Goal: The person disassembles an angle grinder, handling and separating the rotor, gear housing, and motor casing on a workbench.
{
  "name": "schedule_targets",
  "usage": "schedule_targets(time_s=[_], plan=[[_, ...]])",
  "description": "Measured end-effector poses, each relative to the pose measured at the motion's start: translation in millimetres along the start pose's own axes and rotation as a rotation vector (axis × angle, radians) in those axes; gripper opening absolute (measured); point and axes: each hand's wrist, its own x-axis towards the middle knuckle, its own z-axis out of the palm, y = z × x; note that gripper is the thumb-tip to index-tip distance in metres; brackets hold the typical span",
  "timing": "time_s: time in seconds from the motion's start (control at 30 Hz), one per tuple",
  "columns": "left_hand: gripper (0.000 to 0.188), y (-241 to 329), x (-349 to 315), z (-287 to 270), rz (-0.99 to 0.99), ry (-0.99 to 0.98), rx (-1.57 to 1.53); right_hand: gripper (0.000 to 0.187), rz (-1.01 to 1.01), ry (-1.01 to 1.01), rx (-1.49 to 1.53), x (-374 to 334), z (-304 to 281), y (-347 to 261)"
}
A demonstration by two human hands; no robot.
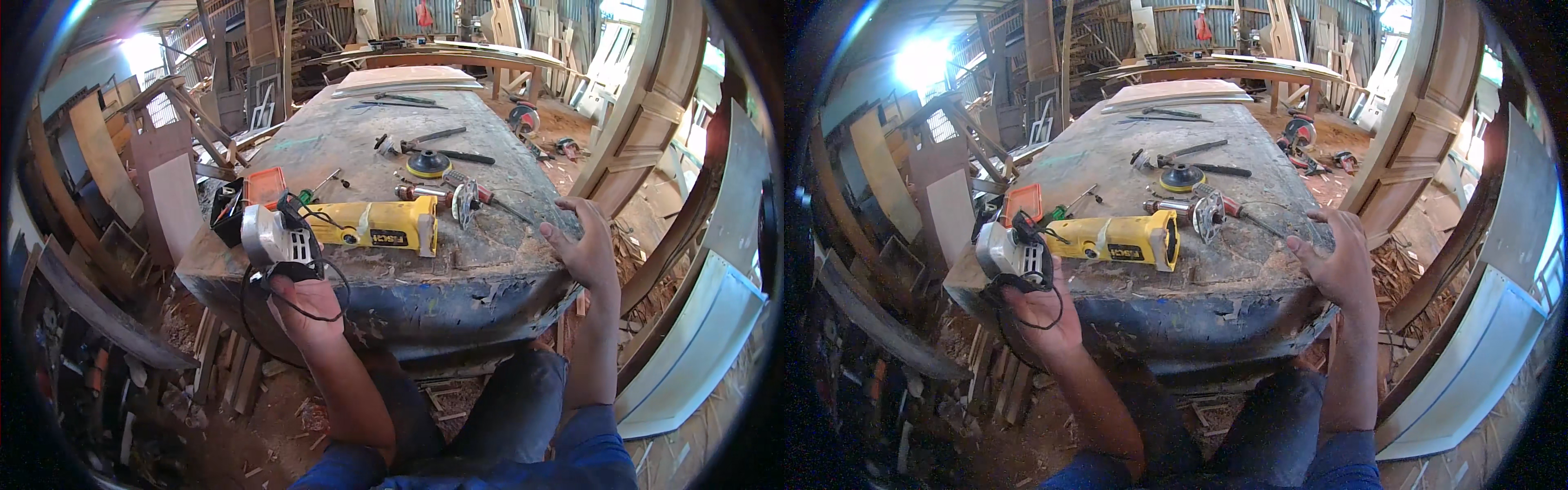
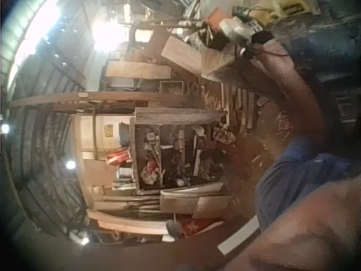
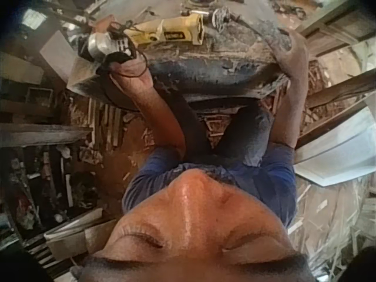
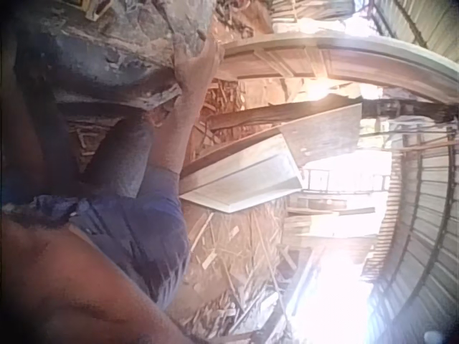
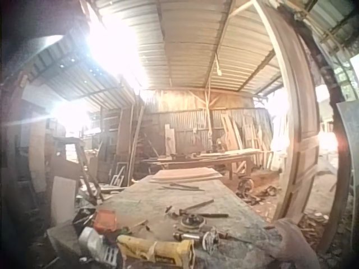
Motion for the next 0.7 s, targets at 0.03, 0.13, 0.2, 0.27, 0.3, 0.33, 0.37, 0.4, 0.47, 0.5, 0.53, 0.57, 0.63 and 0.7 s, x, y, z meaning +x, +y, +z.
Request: schedule_targets(time_s=[0.03,0.13,0.2,0.27,0.3,0.33,0.37,0.4,0.47,0.5,0.53,0.57,0.63,0.7], plan=[[0.086,0,1,-3,0.008,-0.045,0.013,0.059,-0.027,-0.009,-0.001,3,-2,-9],[0.088,4,4,0,-0.001,0.037,-0.036,0.056,-0.121,-0.071,0.127,17,-1,-46],[0.089,8,6,2,-0.008,0.055,-0.093,0.057,-0.160,-0.102,0.167,22,2,-70],[0.089,8,9,3,-0.012,0.048,-0.132,0.057,-0.203,-0.134,0.213,24,9,-90],[0.088,8,10,2,-0.007,0.037,-0.123,0.060,-0.290,-0.147,0.223,24,14,-100],[0.087,9,12,2,-0.002,0.026,-0.112,0.064,-0.378,-0.159,0.235,24,21,-108],[0.086,12,12,11,-0.001,0.086,-0.122,0.075,-0.436,-0.203,0.172,25,27,-113],[0.086,12,13,10,0.000,0.085,-0.116,0.075,-0.435,-0.204,0.178,26,36,-119],[0.085,14,15,7,0.008,0.104,-0.075,0.081,-0.531,-0.209,0.150,30,54,-128],[0.085,14,15,7,0.012,0.113,-0.059,0.085,-0.546,-0.234,0.113,32,61,-129],[0.085,16,16,7,0.019,0.114,-0.055,0.085,-0.551,-0.234,0.118,33,67,-129],[0.085,18,17,7,0.031,0.107,-0.043,0.084,-0.554,-0.247,0.096,36,73,-130],[0.085,20,19,2,0.048,0.101,-0.029,0.083,-0.563,-0.259,0.077,39,77,-133],[0.081,20,19,-8,0.034,0.082,-0.042,0.082,-0.479,-0.306,0.229,40,80,-137]])
